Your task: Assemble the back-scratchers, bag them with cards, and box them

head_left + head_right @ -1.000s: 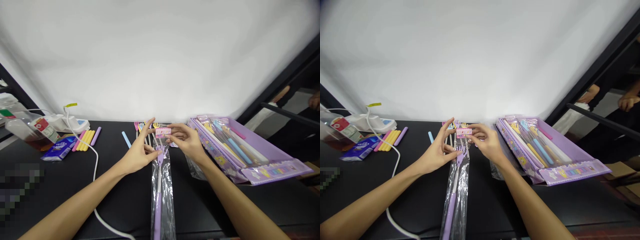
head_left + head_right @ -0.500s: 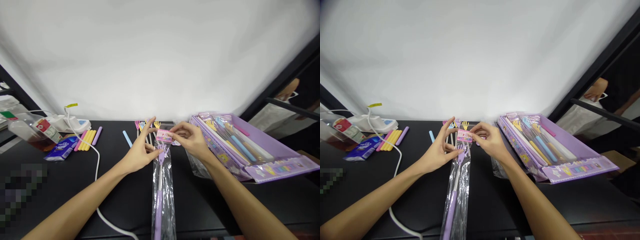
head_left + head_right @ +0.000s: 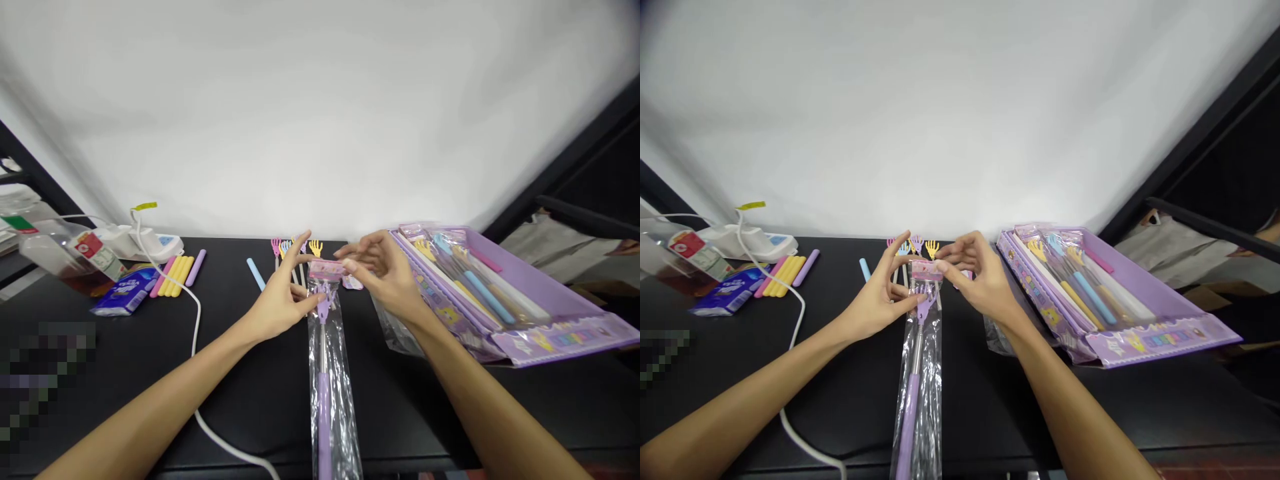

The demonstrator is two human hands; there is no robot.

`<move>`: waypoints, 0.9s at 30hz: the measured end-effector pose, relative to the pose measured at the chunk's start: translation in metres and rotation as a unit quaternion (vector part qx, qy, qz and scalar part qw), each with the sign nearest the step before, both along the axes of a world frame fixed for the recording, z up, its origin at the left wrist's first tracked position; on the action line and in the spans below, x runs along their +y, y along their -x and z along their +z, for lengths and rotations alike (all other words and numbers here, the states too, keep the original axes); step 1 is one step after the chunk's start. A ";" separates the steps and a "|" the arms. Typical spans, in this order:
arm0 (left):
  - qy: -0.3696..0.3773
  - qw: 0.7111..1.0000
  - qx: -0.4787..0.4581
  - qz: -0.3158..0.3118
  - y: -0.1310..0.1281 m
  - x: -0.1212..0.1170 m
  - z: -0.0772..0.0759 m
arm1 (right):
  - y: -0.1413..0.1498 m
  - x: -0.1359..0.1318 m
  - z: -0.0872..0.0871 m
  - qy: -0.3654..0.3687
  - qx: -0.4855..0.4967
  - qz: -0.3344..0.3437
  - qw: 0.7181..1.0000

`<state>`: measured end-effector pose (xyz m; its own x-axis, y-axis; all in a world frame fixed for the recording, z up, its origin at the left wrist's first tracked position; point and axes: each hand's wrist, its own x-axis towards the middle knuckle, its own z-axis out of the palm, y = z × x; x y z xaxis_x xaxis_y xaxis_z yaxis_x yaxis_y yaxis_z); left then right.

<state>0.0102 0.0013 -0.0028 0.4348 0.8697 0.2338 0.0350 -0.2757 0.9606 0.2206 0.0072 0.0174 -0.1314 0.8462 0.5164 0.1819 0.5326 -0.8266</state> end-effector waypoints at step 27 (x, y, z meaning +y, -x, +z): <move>-0.070 0.984 -0.059 0.153 0.005 0.018 -0.006 | 0.006 -0.008 -0.003 0.257 -0.076 0.141 0.953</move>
